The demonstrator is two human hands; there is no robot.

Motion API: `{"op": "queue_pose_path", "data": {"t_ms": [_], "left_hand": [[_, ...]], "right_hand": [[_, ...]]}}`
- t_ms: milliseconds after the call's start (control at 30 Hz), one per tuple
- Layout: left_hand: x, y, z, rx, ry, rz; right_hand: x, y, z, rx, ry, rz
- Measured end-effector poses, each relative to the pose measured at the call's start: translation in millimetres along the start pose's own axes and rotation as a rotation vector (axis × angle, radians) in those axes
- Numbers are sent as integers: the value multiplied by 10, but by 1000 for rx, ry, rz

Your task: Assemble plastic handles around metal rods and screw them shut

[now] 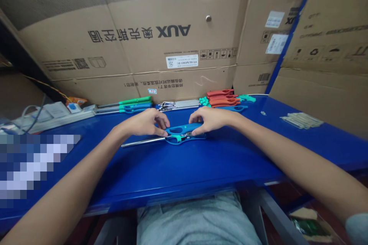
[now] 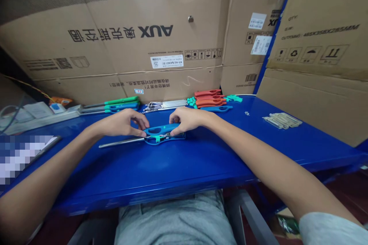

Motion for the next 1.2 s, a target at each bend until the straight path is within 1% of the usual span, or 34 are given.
{"op": "queue_pose_path", "data": {"t_ms": [133, 367, 667, 1200], "left_hand": [[-24, -12, 29, -52, -40, -27], [-55, -20, 38, -87, -55, -25], [-61, -19, 55, -109, -58, -16], [-68, -17, 51, -130, -102, -55]], "right_hand": [[-3, -17, 37, -22, 25, 11], [10, -43, 82, -17, 59, -7], [-7, -32, 100, -62, 41, -18], [-37, -24, 118, -75, 36, -47]]}}
Point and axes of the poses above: each hand's wrist, its own y-axis away from the middle knuckle, its own z-axis out of the palm, x = y × z, the point moved 2 cm from there along -y, towards the middle knuckle, and after that the axes turned 7 degrees about y, right-handed, at the moved point
